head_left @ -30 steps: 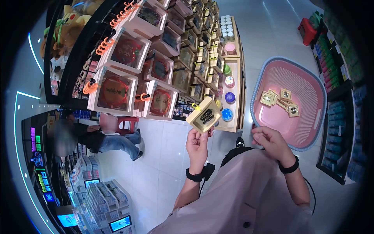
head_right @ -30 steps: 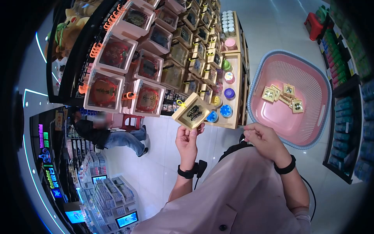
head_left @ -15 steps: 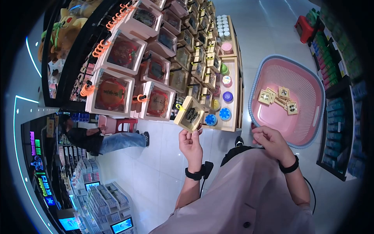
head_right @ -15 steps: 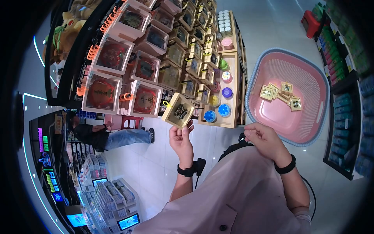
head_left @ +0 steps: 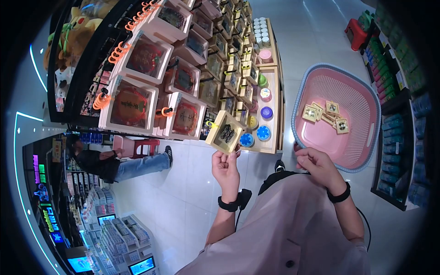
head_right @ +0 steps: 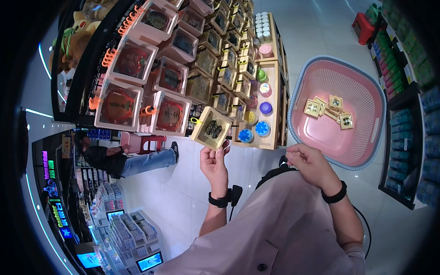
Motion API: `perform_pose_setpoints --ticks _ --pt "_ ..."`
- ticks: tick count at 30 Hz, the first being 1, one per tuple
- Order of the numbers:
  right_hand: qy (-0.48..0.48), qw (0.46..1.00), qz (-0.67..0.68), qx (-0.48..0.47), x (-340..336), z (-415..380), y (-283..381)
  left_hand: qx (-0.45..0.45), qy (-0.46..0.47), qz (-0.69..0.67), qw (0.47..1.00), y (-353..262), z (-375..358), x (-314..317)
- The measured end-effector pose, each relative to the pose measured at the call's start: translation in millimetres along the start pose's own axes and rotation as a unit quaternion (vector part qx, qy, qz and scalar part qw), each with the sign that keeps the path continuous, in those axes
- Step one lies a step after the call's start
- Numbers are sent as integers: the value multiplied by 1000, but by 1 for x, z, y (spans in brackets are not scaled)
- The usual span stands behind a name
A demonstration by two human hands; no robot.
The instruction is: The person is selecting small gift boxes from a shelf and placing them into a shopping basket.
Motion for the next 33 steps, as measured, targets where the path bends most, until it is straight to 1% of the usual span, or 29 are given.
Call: perform_pose_setpoints --ticks 3,13,19,25,33 --pt "-6 1000 -1 2 1 -1 2 7 19 12 1000 0 -3 6" --pt "-18 1000 -5 -4 0 -2 0 12 8 -12 1000 -1 10 4" --pt "-26 1000 6 2 -1 -2 -2 -3 -5 -4 1000 4 3 4" --pt "-22 1000 12 5 -1 1 -6 17 -6 -8 1000 0 1 3" --pt "-19 1000 9 10 -1 3 -6 12 -6 9 1000 4 1 2"
Point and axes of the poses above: each hand's wrist, its own z-axis towards the middle knuckle, its own x-axis out of the palm, y = z × x, the point moved 9 cm from there along z, towards the middle knuckle, and after that the axes turned 6 degrees about z, right-handed, at the moved point
